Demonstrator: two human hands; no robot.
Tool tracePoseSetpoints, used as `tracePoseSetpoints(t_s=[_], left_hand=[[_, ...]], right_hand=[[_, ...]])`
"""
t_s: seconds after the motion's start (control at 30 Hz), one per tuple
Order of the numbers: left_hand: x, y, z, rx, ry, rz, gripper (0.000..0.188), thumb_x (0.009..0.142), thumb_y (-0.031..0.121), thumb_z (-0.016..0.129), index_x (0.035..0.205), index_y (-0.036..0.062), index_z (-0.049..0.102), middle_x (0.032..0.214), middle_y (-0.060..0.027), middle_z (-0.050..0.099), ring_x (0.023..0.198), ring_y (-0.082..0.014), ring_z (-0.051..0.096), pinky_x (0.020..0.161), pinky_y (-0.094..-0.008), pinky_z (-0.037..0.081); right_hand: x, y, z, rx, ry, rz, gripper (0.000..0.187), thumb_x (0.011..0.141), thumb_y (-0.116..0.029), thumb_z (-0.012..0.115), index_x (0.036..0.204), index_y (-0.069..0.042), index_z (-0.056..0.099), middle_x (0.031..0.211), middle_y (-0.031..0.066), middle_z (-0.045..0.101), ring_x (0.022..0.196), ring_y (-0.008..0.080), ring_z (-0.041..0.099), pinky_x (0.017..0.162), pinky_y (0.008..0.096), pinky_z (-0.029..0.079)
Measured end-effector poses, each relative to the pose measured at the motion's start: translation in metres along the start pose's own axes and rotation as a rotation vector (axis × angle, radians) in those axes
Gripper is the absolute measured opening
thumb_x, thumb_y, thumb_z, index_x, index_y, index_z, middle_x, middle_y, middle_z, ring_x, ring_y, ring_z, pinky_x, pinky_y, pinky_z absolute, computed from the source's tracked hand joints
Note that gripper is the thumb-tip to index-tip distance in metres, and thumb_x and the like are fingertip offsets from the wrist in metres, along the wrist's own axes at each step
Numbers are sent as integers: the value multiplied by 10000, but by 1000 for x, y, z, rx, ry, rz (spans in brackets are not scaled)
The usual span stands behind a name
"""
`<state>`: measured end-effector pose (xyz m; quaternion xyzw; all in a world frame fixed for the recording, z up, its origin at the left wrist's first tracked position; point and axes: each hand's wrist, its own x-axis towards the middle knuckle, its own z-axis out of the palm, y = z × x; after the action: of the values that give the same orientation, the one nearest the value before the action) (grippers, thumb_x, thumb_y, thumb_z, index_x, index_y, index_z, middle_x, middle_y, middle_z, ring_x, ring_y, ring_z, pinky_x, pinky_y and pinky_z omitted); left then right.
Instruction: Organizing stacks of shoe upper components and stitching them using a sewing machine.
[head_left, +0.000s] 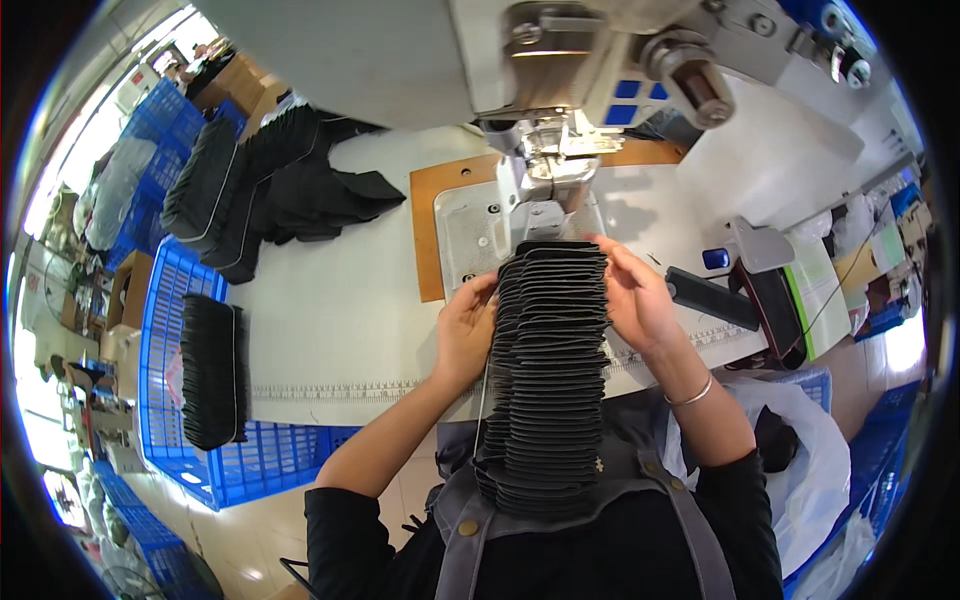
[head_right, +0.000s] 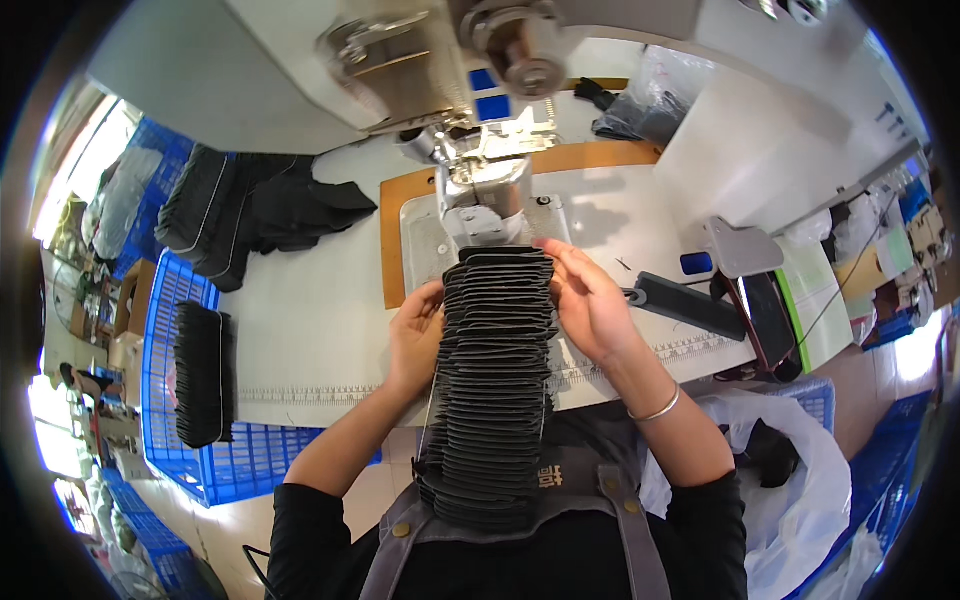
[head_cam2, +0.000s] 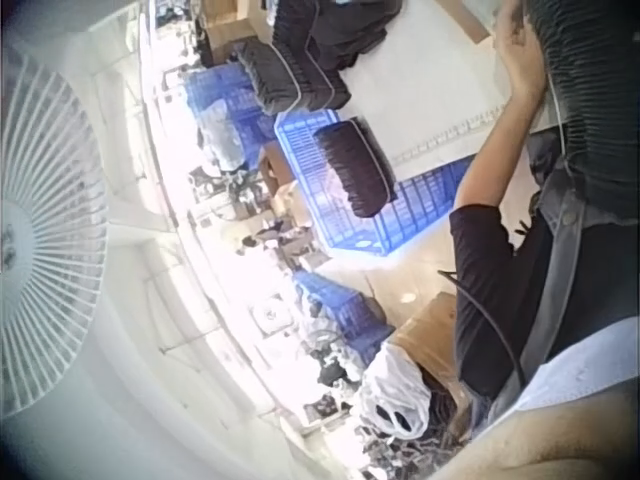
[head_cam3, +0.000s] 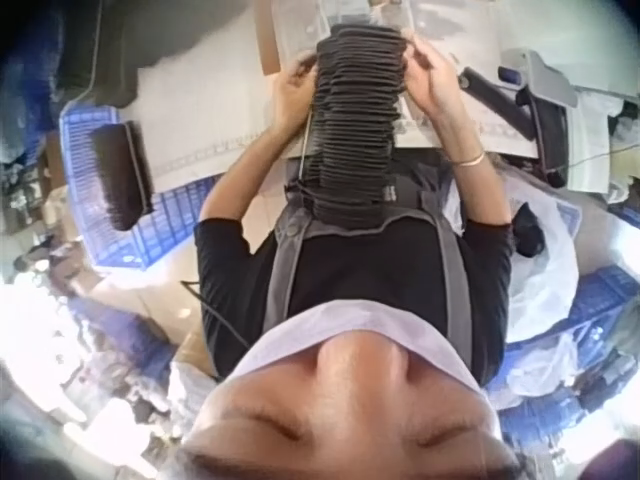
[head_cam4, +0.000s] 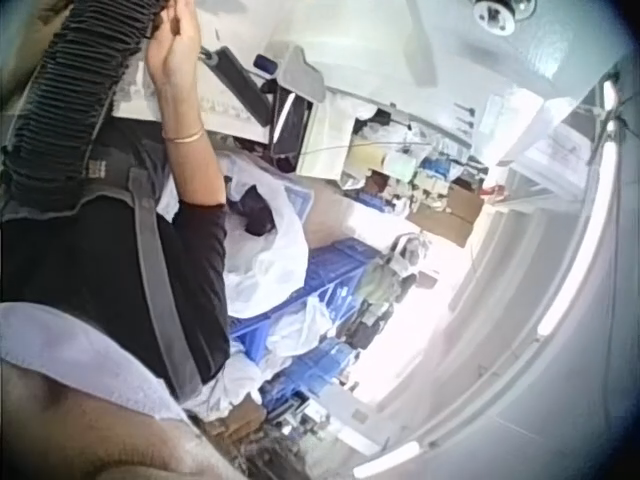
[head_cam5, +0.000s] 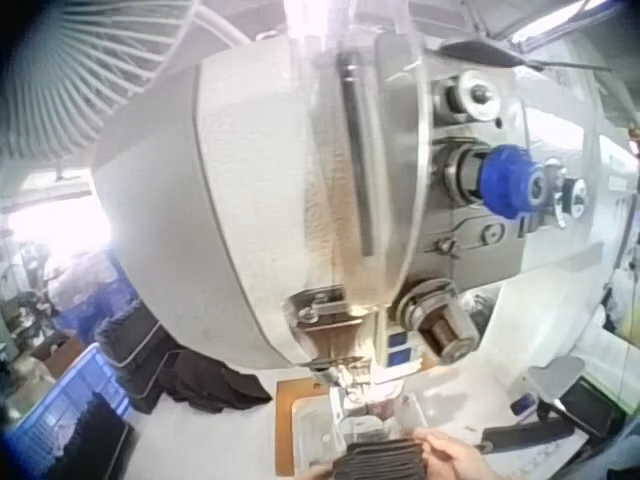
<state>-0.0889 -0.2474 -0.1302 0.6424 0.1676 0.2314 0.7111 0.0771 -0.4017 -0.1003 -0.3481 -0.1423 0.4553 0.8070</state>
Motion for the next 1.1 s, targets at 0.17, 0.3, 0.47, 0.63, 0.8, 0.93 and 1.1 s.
tracePoseSetpoints(t_s=[0.17, 0.3, 0.47, 0.63, 0.8, 0.93, 1.1], left_hand=[[-8, -4, 2, 82, 61, 142, 351, 961, -72, 414, 1308, -49, 452, 1220, -124, 572, 1113, -141, 544, 981, -261, 423], [-6, 8, 0, 260, 7, 56, 351, 997, 43, 426, 1340, -32, 442, 1208, -95, 585, 1073, -124, 553, 940, -243, 438], [-5, 9, 0, 101, -31, -30, 359, 1026, 134, 402, 1341, -34, 448, 1205, -82, 587, 1070, -110, 546, 936, -235, 434], [-4, 0, -1, 103, 11, -21, 357, 1021, 111, 406, 1340, -47, 440, 1194, -84, 589, 1065, -110, 542, 943, -243, 427], [1, -3, 1, 94, 26, -2, 342, 1016, 92, 400, 1321, -54, 451, 1178, -93, 592, 1051, -125, 547, 937, -257, 430], [14, 6, -5, 121, -34, -20, 313, 1005, 75, 391, 1276, -52, 481, 1158, -96, 586, 1057, -141, 535, 951, -270, 408], [8, 0, -6, 236, -82, 31, 303, 991, 30, 387, 1270, -27, 489, 1183, -77, 552, 1098, -146, 500, 979, -262, 368]], right_hand=[[-13, 15, 13, 7, 9, -126, 355, 995, -149, 404, 1296, 37, 434, 1217, 114, 558, 1089, 171, 520, 972, 307, 400], [-29, 26, 25, -305, 48, -310, 389, 1013, -150, 375, 1356, 31, 396, 1246, 100, 534, 1145, 126, 475, 1000, 261, 356], [-40, 5, 35, -569, 170, -277, 395, 989, -77, 416, 1371, 21, 395, 1277, 109, 516, 1157, 135, 476, 1000, 264, 360], [-38, -22, 43, -1089, 210, 78, 423, 981, -68, 410, 1385, 46, 354, 1377, 153, 461, 1231, 178, 468, 1023, 279, 355], [-27, -4, 3, 54, 14, -12, 479, 984, -108, 374, 1413, 71, 256, 1423, 174, 411, 1281, 201, 431, 1047, 294, 339], [-2, -23, -18, -264, -87, 125, 448, 947, -104, 474, 1335, 88, 362, 1246, 156, 575, 1060, 173, 586, 940, 267, 441], [5, -43, -5, -729, -119, 77, 382, 910, -86, 487, 1266, 49, 465, 978, 96, 651, 753, 122, 582, 653, 264, 485]])
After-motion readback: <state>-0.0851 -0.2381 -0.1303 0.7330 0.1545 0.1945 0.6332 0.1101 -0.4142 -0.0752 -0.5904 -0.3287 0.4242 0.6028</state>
